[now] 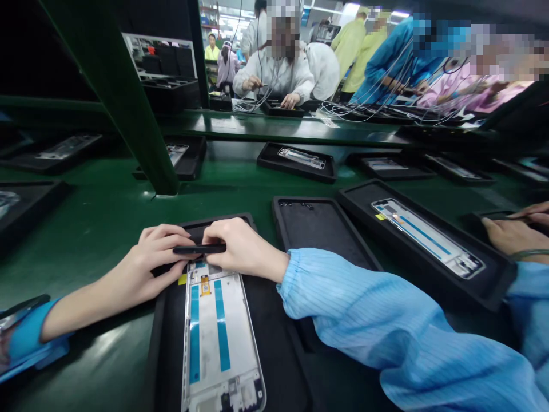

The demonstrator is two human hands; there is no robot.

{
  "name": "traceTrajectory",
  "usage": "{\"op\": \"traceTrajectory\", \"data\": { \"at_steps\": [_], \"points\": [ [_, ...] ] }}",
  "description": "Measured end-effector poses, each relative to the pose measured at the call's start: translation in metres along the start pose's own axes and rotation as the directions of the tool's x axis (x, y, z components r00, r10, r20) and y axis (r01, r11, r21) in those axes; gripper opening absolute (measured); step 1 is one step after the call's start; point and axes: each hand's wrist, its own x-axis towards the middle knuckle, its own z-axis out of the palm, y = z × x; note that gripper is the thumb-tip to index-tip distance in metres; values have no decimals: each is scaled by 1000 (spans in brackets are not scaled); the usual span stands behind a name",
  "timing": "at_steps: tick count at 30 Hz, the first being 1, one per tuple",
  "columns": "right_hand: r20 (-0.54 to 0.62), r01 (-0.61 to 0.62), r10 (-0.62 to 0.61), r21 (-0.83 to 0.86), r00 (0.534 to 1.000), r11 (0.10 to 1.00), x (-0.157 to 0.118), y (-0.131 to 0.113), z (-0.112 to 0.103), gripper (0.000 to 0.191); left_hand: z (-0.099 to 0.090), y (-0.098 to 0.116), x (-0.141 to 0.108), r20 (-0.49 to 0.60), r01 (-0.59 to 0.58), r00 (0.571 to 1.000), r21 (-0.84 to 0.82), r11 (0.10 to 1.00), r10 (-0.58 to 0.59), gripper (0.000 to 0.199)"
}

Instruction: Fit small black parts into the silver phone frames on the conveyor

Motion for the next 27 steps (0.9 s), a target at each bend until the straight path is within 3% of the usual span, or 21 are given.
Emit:
{"op": "traceTrajectory", "data": {
  "at_steps": [4,12,17,20,22,25,27],
  "points": [
    [45,-172,167,141,985,975,1,5,-3,10,0,0,2,43,-16,999,48,999,14,25],
    [122,-331,310,243,943,912,6,5,-1,12,-3,4,7,57,-99,994,137,986,92,23],
    [108,-319,303,193,947,928,7,7,0,11,-2,4,10,125,-173,981,230,958,148,26],
    [35,-264,266,292,963,919,4,10,0,16,0,-3,7,127,-169,981,164,972,149,26],
    [-82,-225,279,398,957,889,3,10,0,29,1,-7,4,87,-168,983,75,983,162,27],
    [-274,-176,341,487,899,855,2,5,-1,49,1,-11,3,-20,-161,987,-57,985,160,26],
    [-311,-199,397,512,864,835,2,4,-1,55,1,-11,4,-80,-128,990,-118,985,119,25]
  ]
}}
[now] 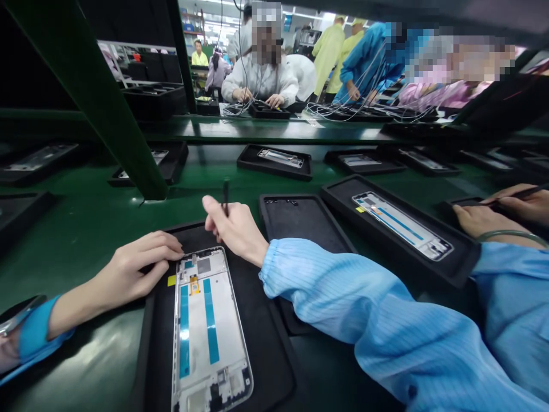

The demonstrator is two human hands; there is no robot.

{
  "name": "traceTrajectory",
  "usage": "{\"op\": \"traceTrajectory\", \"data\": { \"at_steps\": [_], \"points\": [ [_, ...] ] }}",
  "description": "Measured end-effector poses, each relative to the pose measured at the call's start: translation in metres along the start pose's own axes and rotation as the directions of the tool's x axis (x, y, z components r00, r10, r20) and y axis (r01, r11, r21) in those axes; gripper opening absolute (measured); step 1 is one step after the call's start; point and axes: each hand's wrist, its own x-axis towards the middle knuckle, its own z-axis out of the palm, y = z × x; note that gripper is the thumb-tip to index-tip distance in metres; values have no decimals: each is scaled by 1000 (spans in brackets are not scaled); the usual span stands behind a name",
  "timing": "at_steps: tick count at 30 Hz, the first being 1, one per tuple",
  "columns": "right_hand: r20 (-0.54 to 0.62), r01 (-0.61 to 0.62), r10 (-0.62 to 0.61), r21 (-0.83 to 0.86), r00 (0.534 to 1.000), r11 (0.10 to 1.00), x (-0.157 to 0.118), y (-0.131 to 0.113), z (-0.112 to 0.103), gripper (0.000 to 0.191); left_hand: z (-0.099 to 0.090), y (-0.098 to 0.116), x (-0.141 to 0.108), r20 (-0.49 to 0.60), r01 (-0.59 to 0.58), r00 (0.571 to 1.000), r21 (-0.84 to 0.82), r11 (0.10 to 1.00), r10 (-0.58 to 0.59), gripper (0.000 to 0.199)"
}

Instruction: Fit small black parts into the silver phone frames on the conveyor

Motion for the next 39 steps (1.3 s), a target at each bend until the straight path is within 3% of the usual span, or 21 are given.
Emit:
{"op": "traceTrajectory", "data": {
  "at_steps": [3,6,9,13,23,25,28,31,33,35,39],
  "points": [
    [47,-56,52,84,998,995,0,5,2,50,1,-2,2,-33,49,998,-56,997,-51,25],
    [173,-7,-28,198,985,980,0,10,4,31,2,-6,3,-24,70,997,-89,994,-73,24],
    [253,38,-81,169,964,985,-1,11,6,24,3,-8,2,-8,90,996,-99,991,-91,23],
    [238,102,-106,32,965,994,-5,9,6,20,3,-8,3,8,89,996,-92,992,-89,23],
    [210,306,-279,-110,937,946,-9,4,9,10,4,-6,5,13,90,996,-97,991,-89,23],
    [217,406,-366,-179,905,896,-8,4,9,9,3,-6,5,14,91,996,-97,991,-90,23],
    [291,563,-492,-262,821,784,-8,4,12,7,3,-7,4,22,91,996,-92,992,-89,23],
    [395,651,-529,-314,751,691,-8,4,15,6,3,-7,4,19,78,997,-80,994,-76,23],
    [417,676,-541,-330,731,659,-9,3,17,5,2,-6,3,-1,70,998,-61,996,-70,23],
    [347,633,-535,-316,770,706,-10,2,17,5,2,-5,4,-14,76,997,-44,996,-77,23],
    [142,379,-356,-190,923,906,-10,1,14,8,2,-3,5,8,56,998,-54,997,-56,26]
  ]
}}
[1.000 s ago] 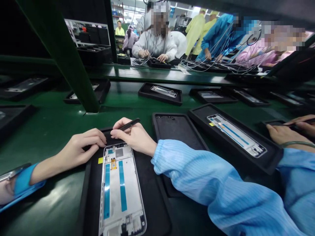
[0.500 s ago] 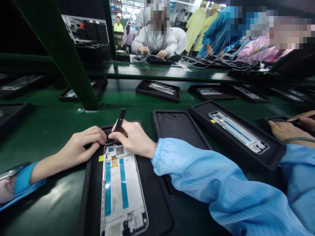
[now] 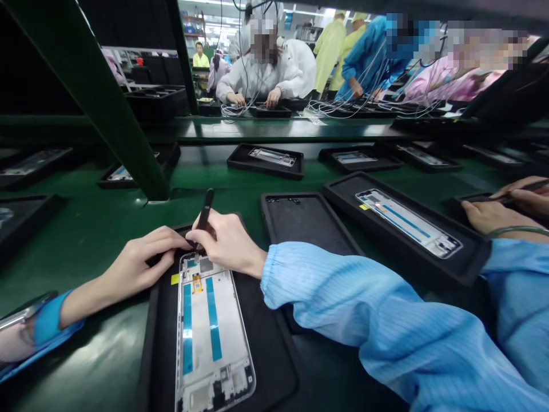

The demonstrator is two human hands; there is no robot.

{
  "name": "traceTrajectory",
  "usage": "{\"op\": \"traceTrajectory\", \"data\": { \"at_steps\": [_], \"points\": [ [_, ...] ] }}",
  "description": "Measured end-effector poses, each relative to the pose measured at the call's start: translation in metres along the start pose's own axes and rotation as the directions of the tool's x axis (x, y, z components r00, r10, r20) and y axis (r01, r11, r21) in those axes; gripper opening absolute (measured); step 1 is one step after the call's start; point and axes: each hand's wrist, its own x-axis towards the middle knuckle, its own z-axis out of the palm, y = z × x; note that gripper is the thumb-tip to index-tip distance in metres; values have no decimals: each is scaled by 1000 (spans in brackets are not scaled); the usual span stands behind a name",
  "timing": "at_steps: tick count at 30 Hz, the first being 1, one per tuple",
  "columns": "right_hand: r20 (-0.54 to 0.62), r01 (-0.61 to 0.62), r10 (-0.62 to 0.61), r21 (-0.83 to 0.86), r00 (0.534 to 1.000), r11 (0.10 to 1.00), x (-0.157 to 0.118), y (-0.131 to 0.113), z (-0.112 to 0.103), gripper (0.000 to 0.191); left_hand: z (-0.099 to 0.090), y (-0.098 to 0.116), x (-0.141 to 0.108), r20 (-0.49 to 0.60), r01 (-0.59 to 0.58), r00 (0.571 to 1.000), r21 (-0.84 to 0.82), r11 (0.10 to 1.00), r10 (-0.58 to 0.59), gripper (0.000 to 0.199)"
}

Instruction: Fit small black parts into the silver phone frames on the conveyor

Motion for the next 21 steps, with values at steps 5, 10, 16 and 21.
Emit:
{"op": "traceTrajectory", "data": {
  "at_steps": [5,10,16,21],
  "points": [
    [6,-30,30,-48,1000,998,-1,4,-2,9,2,-2,-1,7,-24,1000,-21,999,24,26],
    [26,85,-83,-110,996,990,-3,5,1,8,2,-1,-2,-2,-18,1000,-34,999,18,26],
    [43,192,-187,-168,981,967,-4,5,0,8,0,2,-2,25,-49,998,1,999,49,27],
    [8,100,-99,-159,995,982,-4,5,2,9,-1,3,-2,102,-106,990,113,988,94,30]
  ]
}}
